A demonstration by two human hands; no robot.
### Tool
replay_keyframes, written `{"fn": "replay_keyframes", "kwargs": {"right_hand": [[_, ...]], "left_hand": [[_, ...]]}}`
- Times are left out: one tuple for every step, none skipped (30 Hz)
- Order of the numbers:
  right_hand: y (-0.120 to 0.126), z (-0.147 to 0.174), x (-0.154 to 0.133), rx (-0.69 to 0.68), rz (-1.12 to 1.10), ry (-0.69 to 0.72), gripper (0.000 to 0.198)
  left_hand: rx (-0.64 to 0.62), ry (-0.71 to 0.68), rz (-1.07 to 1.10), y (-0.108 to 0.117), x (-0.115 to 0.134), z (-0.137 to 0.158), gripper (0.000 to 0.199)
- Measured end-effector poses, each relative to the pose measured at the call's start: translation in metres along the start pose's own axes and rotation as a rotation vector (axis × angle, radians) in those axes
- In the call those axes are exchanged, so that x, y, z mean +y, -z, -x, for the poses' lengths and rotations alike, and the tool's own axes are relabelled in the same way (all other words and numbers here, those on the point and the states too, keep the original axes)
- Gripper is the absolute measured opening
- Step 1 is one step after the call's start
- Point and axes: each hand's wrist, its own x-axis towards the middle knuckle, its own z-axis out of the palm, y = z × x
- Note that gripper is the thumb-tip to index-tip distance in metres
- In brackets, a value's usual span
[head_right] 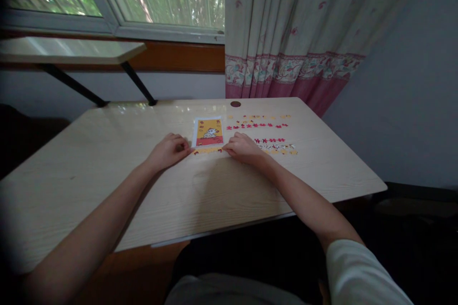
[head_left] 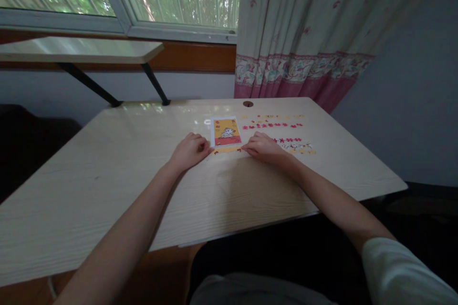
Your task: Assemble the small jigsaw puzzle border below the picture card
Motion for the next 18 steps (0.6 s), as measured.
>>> {"fn": "replay_keyframes", "kwargs": {"right_hand": [[0.001, 0.000, 0.000, -0.003, -0.008, -0.002, 0.028], [0.002, 0.000, -0.001, -0.006, -0.017, -0.003, 0.028], [0.002, 0.000, -0.001, -0.007, -0.023, -0.003, 0.027], [0.002, 0.000, -0.001, -0.008, -0.025, -0.003, 0.027], [0.002, 0.000, -0.001, -0.010, -0.024, -0.003, 0.027], [0.002, 0.000, -0.001, -0.009, -0.021, -0.004, 0.027], [0.001, 0.000, -0.001, -0.008, -0.020, -0.005, 0.027], [0.000, 0.000, -0.002, -0.004, -0.022, -0.006, 0.028], [0.000, 0.001, -0.002, 0.002, -0.029, -0.009, 0.028], [0.000, 0.001, -0.002, 0.011, -0.038, -0.015, 0.027], [0.000, 0.001, -0.002, 0.023, -0.051, -0.024, 0.027], [0.001, 0.001, -0.002, 0.037, -0.063, -0.033, 0.027], [0.002, 0.001, 0.000, 0.055, -0.073, -0.048, 0.026], [0.005, 0.001, 0.004, 0.077, -0.081, -0.069, 0.026], [0.007, 0.002, 0.008, 0.098, -0.084, -0.097, 0.025], [0.010, 0.002, 0.015, 0.117, -0.084, -0.134, 0.024], [0.014, 0.001, 0.024, 0.136, -0.083, -0.180, 0.024], [0.016, 0.000, 0.034, 0.149, -0.083, -0.237, 0.023]], "left_hand": [[-0.001, -0.003, -0.001, 0.000, 0.000, 0.000, 0.026], [-0.001, -0.005, -0.001, 0.000, -0.001, 0.000, 0.027], [-0.001, -0.006, -0.003, 0.000, -0.001, 0.000, 0.027], [0.000, -0.007, -0.006, 0.000, -0.001, 0.000, 0.027], [0.001, -0.006, -0.009, 0.000, -0.001, 0.000, 0.027], [0.000, -0.004, -0.012, 0.000, -0.001, 0.000, 0.027], [-0.001, -0.002, -0.015, 0.000, 0.000, 0.000, 0.027], [-0.004, -0.001, -0.015, 0.000, 0.000, 0.000, 0.028], [-0.006, -0.001, -0.015, 0.000, 0.000, 0.000, 0.028], [-0.009, -0.004, -0.015, 0.000, 0.001, 0.000, 0.028], [-0.010, -0.010, -0.015, 0.001, 0.001, 0.000, 0.028], [-0.012, -0.017, -0.015, 0.001, 0.001, 0.000, 0.028], [-0.010, -0.020, -0.014, 0.002, 0.001, 0.000, 0.029], [-0.006, -0.019, -0.013, 0.003, 0.001, 0.000, 0.028], [0.000, -0.013, -0.011, 0.003, 0.001, 0.000, 0.028], [0.005, -0.004, -0.009, 0.004, 0.001, 0.001, 0.027], [0.008, 0.009, -0.009, 0.005, 0.001, 0.001, 0.027], [0.008, 0.022, -0.010, 0.006, 0.002, 0.001, 0.027]]}}
